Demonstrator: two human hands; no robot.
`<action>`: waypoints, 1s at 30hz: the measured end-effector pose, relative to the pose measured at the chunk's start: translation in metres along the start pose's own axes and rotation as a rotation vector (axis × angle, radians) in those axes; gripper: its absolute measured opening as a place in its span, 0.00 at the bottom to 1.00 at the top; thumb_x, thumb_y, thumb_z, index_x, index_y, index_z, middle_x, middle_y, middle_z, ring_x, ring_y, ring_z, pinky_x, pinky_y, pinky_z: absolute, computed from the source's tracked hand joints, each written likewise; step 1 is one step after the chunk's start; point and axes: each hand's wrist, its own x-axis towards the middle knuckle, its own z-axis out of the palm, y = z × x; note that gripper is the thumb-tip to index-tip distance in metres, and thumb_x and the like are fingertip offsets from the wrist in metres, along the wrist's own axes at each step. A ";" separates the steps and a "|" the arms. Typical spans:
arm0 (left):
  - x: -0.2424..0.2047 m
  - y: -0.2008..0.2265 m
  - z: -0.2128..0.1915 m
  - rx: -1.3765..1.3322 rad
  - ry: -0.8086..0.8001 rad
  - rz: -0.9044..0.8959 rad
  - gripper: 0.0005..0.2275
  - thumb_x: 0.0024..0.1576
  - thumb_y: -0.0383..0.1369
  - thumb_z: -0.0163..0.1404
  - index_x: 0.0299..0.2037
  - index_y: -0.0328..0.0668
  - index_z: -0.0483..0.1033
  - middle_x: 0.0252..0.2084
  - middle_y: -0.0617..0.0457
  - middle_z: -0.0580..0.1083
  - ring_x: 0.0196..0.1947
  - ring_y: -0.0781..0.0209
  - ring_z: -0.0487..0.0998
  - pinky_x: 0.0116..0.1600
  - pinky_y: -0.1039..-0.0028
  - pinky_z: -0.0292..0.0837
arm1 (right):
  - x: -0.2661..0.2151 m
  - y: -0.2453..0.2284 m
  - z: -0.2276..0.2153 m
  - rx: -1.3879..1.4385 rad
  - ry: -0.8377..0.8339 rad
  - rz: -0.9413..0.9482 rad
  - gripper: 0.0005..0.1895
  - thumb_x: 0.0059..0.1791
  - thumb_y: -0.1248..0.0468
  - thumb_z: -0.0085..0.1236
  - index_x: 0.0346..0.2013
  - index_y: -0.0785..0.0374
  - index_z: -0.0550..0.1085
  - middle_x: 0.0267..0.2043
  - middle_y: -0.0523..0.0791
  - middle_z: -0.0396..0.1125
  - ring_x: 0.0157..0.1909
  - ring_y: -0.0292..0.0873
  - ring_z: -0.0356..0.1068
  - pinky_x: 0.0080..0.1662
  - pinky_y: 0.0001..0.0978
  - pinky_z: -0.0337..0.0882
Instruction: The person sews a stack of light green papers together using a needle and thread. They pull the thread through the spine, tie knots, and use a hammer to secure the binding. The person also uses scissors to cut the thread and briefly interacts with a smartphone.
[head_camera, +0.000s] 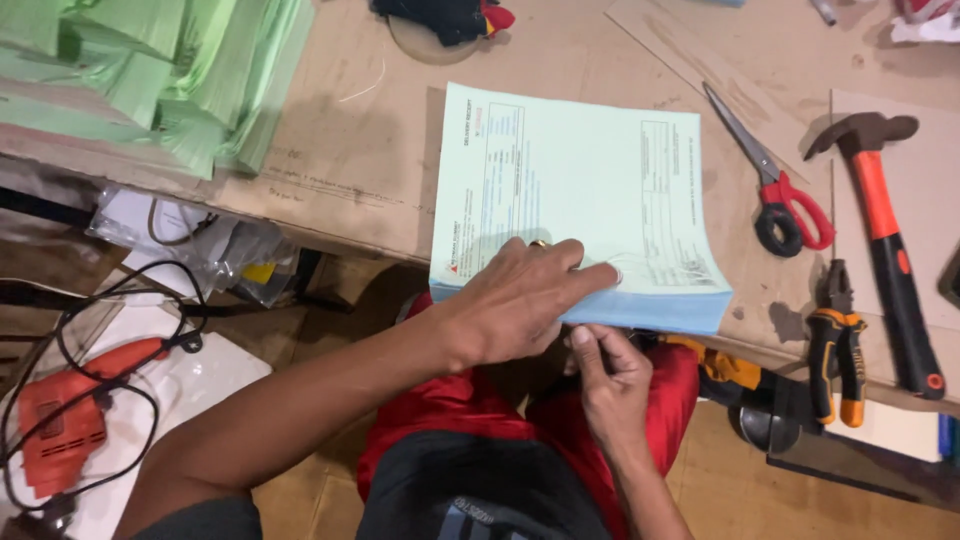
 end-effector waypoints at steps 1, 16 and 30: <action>0.000 0.003 -0.006 -0.094 -0.078 -0.030 0.27 0.54 0.37 0.55 0.64 0.50 0.58 0.45 0.44 0.68 0.41 0.45 0.72 0.45 0.51 0.63 | 0.000 -0.002 -0.001 0.060 -0.037 0.032 0.11 0.55 0.62 0.54 0.32 0.63 0.77 0.22 0.39 0.65 0.26 0.32 0.62 0.34 0.24 0.67; 0.001 0.026 0.010 0.072 0.032 -0.215 0.11 0.50 0.14 0.51 0.20 0.37 0.69 0.23 0.46 0.68 0.20 0.51 0.69 0.24 0.62 0.64 | -0.010 0.017 -0.005 0.025 0.058 0.157 0.10 0.50 0.62 0.62 0.40 0.65 0.83 0.36 0.43 0.77 0.35 0.36 0.74 0.42 0.25 0.75; -0.011 0.035 -0.016 -0.133 -0.105 -0.282 0.14 0.60 0.20 0.32 0.53 0.20 0.65 0.35 0.41 0.69 0.33 0.50 0.76 0.39 0.55 0.76 | 0.003 0.049 -0.009 0.149 0.005 0.153 0.03 0.50 0.68 0.65 0.36 0.66 0.83 0.25 0.48 0.75 0.28 0.37 0.69 0.34 0.31 0.73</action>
